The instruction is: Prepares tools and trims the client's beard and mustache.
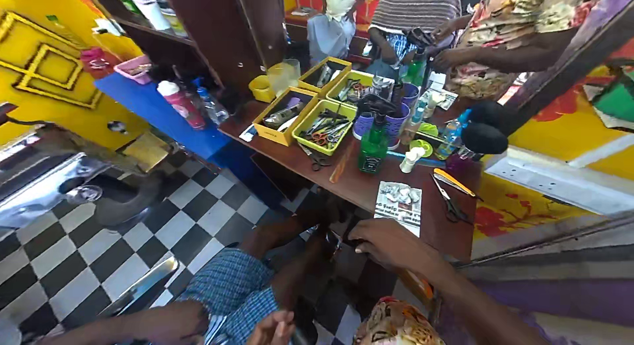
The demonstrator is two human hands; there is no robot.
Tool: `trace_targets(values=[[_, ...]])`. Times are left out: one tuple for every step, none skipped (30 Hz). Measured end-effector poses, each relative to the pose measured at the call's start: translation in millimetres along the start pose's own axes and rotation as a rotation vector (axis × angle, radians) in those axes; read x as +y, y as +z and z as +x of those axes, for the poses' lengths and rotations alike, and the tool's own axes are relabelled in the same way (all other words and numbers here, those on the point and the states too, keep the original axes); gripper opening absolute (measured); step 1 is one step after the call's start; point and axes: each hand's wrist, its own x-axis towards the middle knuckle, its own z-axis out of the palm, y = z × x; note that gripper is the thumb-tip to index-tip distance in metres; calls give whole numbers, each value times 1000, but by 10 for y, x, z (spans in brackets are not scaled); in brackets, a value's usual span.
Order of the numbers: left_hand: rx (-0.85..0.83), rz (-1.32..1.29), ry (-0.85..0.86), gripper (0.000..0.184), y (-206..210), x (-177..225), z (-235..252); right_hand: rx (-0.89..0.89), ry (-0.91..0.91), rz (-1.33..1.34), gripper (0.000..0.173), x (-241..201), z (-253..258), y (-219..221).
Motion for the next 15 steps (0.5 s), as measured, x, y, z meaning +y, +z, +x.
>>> trace_targets(values=[[-35,54,16,23,154,60,208,13,17,-8,28,121,-53,-82],[-55,112,51,23,307,96,427,33,42,-16,28,224,-107,-159],[-77,175,91,24,453,124,651,64,69,-20,28,313,-169,-222],[-100,252,136,24,606,160,882,95,97,-16,28,397,-242,-274],[-122,349,192,25,762,183,1122,122,126,-14,29,472,-327,-324],[-146,447,244,26,915,213,1365,154,148,-8,29,543,-416,-363],[-163,537,301,27,1068,237,1610,185,171,-10,28,622,-510,-388],[-170,628,362,28,1221,259,1842,203,200,-19,28,705,-615,-410],[-170,717,413,30,1366,281,2053,203,246,-23,28,789,-726,-437],[-158,803,464,31,1492,285,2245,210,313,-23,27,875,-836,-460],[-138,882,496,31,1601,286,2404,237,395,-29,23,957,-939,-475],[-110,946,517,33,1693,277,2529,297,485,-46,19,1037,-1029,-475],[-79,1000,524,35,1765,262,2625,373,583,-76,17,1124,-1095,-457],[-51,1040,519,36,1819,254,2687,449,685,-101,16,1207,-1130,-435],[-28,1064,514,36,1854,253,2725,505,776,-121,17,1285,-1136,-410]])
